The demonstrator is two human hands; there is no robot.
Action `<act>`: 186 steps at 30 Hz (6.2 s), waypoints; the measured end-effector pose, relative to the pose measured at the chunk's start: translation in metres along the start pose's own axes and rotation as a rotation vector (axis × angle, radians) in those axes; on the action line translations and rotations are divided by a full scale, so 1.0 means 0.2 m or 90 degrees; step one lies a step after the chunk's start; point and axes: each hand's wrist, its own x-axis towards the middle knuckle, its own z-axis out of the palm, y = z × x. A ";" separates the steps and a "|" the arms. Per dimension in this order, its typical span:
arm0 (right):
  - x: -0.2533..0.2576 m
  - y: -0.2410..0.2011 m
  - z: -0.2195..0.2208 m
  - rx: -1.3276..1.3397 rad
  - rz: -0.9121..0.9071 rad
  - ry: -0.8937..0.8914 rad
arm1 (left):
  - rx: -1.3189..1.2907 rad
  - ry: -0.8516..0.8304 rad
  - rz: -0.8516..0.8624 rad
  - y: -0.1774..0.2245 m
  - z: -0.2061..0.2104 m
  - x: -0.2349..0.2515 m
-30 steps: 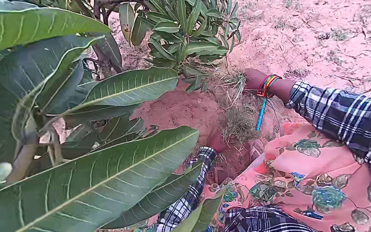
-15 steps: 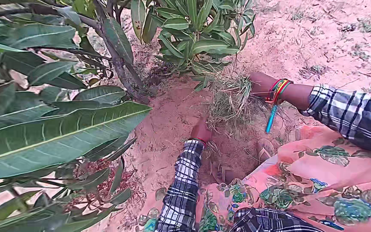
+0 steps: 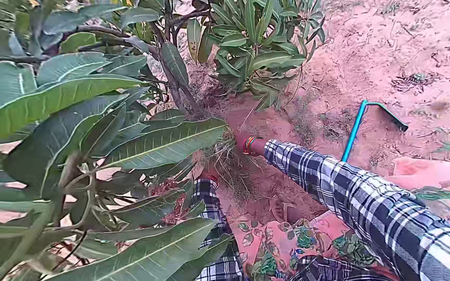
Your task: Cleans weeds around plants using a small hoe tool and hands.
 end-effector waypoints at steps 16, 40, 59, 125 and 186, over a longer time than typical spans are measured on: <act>-0.38 1.81 -0.16 0.138 0.697 0.601 | 0.052 -0.134 0.110 0.40 0.47 0.14; -0.42 1.43 -0.75 0.716 0.181 0.945 | -0.358 0.201 -0.298 -0.04 0.54 0.41; -0.28 1.20 -0.03 0.482 0.361 0.514 | -0.557 -0.068 0.019 0.58 0.66 0.21; -0.31 1.31 -0.01 0.539 0.253 0.529 | -0.421 -0.164 -0.048 0.69 0.99 0.27; -0.63 1.42 -0.29 0.383 0.507 0.680 | -0.425 -0.176 -0.053 0.74 1.03 0.27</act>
